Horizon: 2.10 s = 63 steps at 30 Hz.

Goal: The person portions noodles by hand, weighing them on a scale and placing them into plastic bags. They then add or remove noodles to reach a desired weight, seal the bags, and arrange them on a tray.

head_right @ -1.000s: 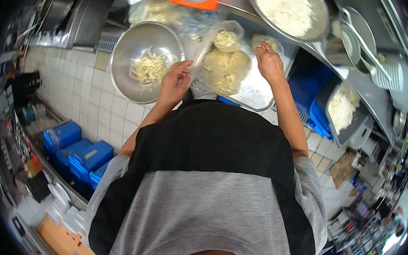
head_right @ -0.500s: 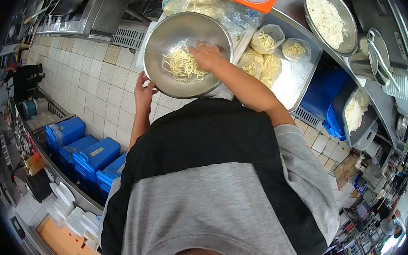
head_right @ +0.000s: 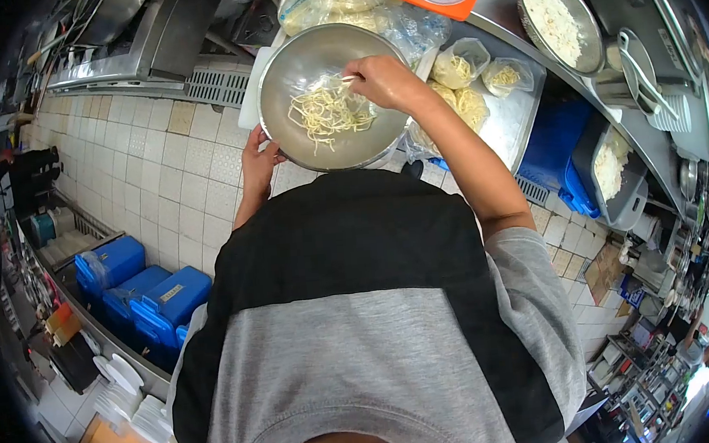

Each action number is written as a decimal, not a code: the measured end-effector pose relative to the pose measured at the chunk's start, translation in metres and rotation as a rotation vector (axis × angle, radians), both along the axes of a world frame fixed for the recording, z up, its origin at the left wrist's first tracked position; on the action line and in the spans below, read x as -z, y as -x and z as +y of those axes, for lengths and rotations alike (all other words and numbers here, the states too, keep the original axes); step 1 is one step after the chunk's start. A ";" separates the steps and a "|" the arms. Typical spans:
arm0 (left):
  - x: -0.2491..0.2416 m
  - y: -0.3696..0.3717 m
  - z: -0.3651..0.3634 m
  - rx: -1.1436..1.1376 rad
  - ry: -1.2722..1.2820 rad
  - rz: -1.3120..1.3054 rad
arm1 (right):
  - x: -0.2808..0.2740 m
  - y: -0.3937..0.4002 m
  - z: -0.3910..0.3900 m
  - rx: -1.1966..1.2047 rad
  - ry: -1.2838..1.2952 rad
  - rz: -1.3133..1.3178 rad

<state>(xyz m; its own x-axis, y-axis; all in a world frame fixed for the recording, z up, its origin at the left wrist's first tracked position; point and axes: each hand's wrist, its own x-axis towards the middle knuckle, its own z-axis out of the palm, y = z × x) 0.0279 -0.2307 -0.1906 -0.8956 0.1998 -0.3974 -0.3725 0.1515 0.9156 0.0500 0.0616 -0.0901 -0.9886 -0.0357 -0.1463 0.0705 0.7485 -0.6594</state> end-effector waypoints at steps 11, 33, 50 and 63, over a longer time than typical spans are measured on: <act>-0.043 -0.015 0.047 0.003 0.383 0.774 | -0.118 -0.074 0.074 0.165 0.642 0.123; -0.091 -0.039 0.138 0.336 -0.208 0.451 | -0.160 -0.182 0.191 0.197 0.672 0.284; 0.074 -0.160 0.324 0.820 0.434 0.704 | -0.045 -0.222 0.200 0.399 0.796 0.013; 0.025 -0.134 0.348 0.551 0.173 0.698 | 0.036 -0.221 0.197 0.510 0.929 0.143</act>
<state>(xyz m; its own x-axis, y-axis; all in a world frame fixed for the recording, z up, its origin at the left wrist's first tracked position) 0.1622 0.1177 -0.2157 -0.7396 0.6592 0.1360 0.4248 0.3004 0.8540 0.2715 0.2585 -0.1257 -0.9239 0.3493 -0.1561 0.1103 -0.1475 -0.9829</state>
